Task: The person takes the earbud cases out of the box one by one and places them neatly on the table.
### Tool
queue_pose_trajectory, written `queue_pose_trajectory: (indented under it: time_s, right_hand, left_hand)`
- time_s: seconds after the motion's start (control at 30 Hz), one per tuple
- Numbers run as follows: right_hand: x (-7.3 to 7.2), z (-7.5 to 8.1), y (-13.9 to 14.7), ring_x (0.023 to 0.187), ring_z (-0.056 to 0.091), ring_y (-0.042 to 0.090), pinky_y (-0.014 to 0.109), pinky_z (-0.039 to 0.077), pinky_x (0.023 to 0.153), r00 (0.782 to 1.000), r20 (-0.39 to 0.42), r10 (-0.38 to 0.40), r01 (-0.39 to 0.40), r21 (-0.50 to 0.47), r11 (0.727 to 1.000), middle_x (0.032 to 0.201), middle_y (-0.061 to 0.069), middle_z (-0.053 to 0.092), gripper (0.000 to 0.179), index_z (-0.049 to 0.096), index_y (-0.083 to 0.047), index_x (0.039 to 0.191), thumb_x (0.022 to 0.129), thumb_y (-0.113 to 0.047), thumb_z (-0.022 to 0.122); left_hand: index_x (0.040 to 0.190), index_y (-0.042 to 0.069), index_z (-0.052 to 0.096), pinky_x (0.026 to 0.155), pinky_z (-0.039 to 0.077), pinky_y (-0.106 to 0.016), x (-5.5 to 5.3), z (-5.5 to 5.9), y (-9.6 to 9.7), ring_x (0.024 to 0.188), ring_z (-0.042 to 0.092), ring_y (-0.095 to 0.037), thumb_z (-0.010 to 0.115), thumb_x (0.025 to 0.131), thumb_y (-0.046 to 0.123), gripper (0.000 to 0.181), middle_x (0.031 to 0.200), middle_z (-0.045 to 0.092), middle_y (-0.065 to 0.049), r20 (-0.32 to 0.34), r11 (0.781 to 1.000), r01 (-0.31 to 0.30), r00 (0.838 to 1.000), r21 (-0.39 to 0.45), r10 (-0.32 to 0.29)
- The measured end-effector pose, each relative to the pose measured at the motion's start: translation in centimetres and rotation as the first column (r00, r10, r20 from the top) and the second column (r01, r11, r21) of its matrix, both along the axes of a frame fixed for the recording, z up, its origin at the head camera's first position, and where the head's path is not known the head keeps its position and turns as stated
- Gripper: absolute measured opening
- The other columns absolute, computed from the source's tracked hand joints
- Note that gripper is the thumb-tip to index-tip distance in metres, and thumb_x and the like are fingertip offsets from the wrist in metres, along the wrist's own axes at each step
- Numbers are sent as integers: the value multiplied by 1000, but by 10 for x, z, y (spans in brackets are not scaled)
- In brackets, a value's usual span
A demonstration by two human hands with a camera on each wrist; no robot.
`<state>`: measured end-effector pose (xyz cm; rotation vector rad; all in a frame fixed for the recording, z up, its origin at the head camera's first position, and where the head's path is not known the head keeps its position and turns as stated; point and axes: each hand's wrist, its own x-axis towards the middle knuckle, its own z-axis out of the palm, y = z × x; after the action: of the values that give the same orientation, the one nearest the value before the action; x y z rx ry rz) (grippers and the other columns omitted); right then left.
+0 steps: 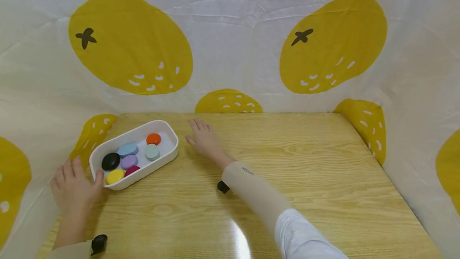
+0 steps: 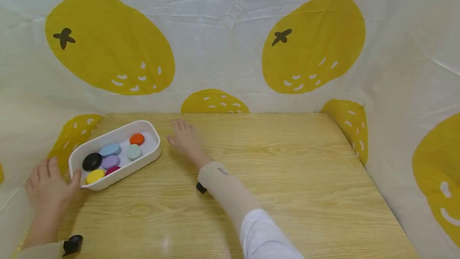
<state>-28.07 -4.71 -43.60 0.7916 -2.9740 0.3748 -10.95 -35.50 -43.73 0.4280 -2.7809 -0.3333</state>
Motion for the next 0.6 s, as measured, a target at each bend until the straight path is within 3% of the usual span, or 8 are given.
queue_pose_trajectory:
  time_s: [0.37,0.6]
  right_hand:
    - [6,-4,-45,137,18,18,40,19,111,997,64,-42,40,31,999,150,2,21,60,15,-23,146,95,-50,29]
    - [6,-8,-54,139,15,18,44,15,112,990,121,-78,72,56,996,152,-1,16,60,11,-29,147,95,-45,36]
  left_hand:
    - [135,-13,10,92,15,-68,-2,-6,-9,118,12,-58,42,89,38,75,129,14,-41,105,1000,19,994,14,-20]
    - [139,-13,-1,92,12,-70,-6,-10,-12,119,6,-59,36,92,34,76,130,6,-44,203,997,27,978,79,-43]
